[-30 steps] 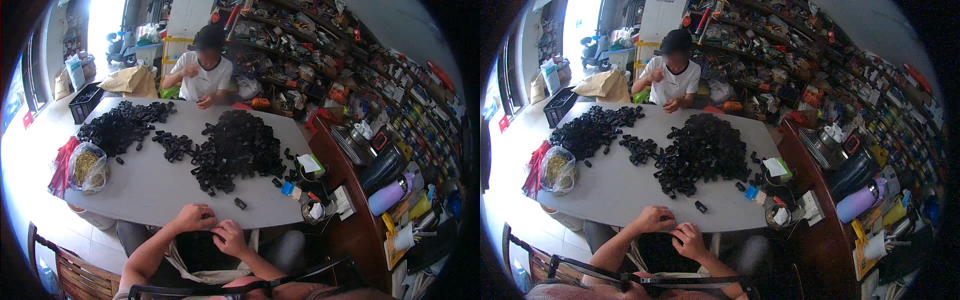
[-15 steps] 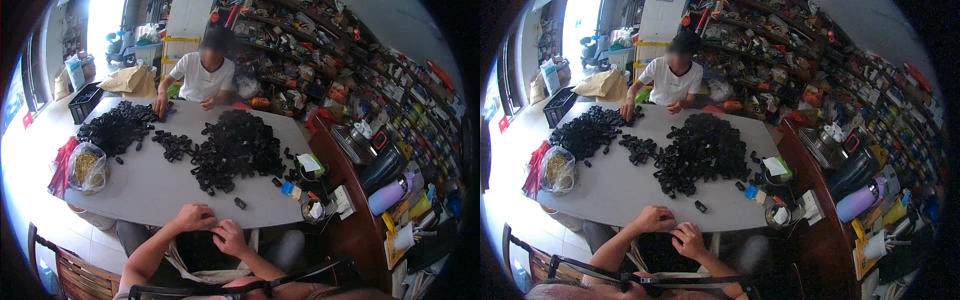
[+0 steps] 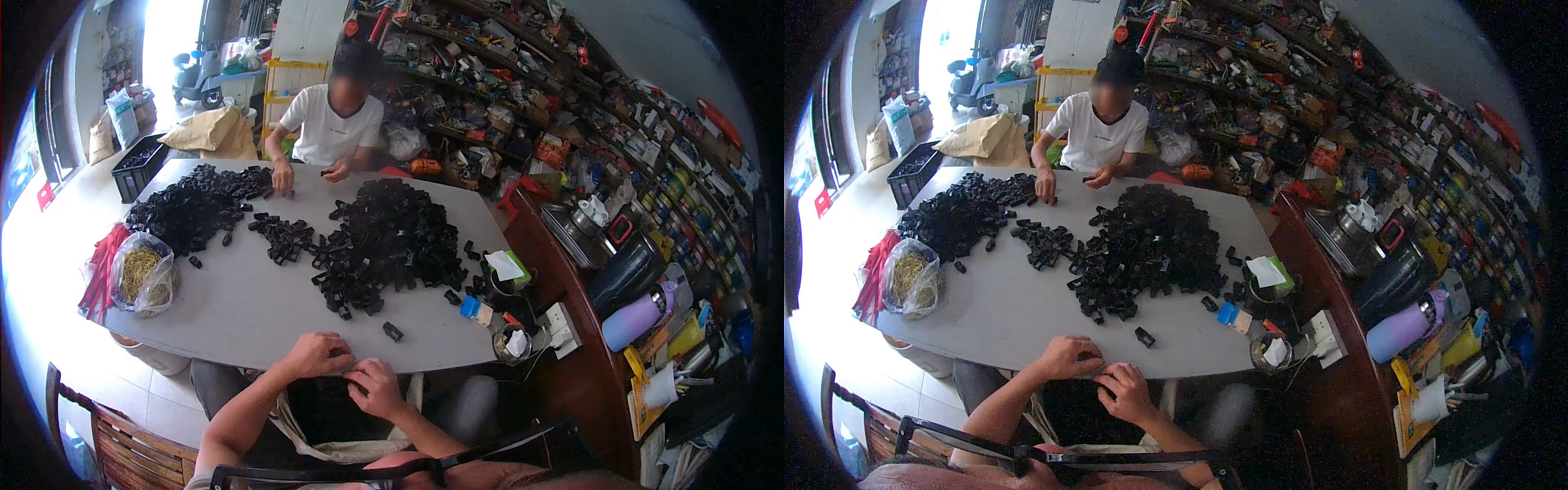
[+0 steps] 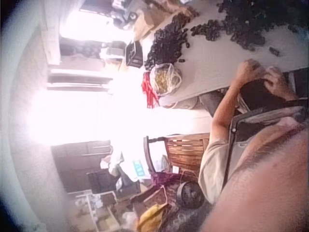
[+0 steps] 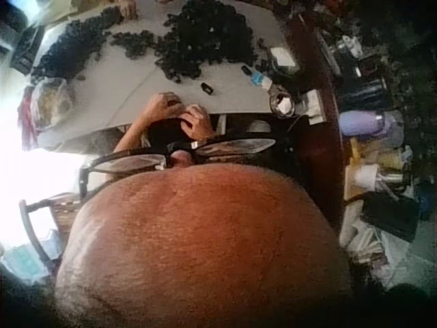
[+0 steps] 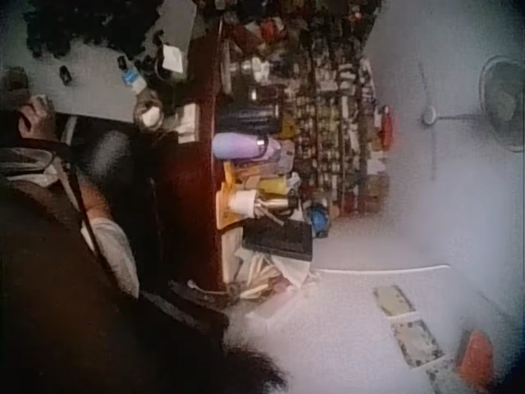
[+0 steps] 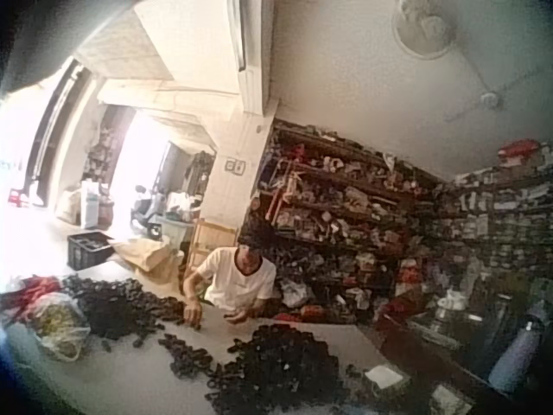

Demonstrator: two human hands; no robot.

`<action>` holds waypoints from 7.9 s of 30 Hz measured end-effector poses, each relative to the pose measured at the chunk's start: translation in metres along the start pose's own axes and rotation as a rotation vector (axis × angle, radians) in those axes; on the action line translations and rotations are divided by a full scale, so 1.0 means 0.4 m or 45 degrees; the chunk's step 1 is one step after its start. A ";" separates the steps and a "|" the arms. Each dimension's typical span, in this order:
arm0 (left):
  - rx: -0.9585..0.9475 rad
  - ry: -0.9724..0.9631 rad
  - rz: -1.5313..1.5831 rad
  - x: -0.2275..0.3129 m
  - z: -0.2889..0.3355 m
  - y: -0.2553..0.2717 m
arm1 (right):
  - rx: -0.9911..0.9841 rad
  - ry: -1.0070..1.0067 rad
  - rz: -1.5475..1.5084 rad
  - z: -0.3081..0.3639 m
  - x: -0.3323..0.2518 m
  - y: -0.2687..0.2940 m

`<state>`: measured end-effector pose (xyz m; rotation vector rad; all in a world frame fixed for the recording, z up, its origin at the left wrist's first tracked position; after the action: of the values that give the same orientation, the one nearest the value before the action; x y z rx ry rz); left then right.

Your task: The person assembles plastic components together by hand and drops them into a bag on their lap.

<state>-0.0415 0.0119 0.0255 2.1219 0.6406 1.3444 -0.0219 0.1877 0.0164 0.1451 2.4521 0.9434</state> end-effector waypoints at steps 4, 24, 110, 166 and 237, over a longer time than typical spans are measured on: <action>0.012 0.001 -0.005 -0.010 0.003 -0.005 | -0.004 -0.010 -0.004 0.002 0.002 -0.004; -0.014 0.005 -0.022 -0.012 0.002 -0.008 | 0.007 -0.014 -0.018 0.000 0.003 -0.002; 0.012 0.004 -0.022 0.004 -0.001 0.000 | 0.011 -0.004 -0.011 -0.004 -0.003 0.003; 0.007 0.023 -0.032 0.004 0.000 -0.001 | 0.017 -0.020 -0.011 -0.005 -0.006 0.004; -0.018 -0.009 -0.039 -0.007 0.006 -0.008 | -0.456 -0.112 0.455 0.130 -0.088 -0.156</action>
<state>-0.0407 0.0120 0.0205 2.0969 0.6564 1.3202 0.0391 0.1623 -0.0427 0.4989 2.1724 1.4780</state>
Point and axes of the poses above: each hand's wrist, its own z-axis away from the middle knuckle, its own y-axis out of the back of the hand, x = y × z, the point moved 7 cm from there along -z, towards the middle knuckle, and after that the axes turned 5 degrees about x, right-handed, at the moved point
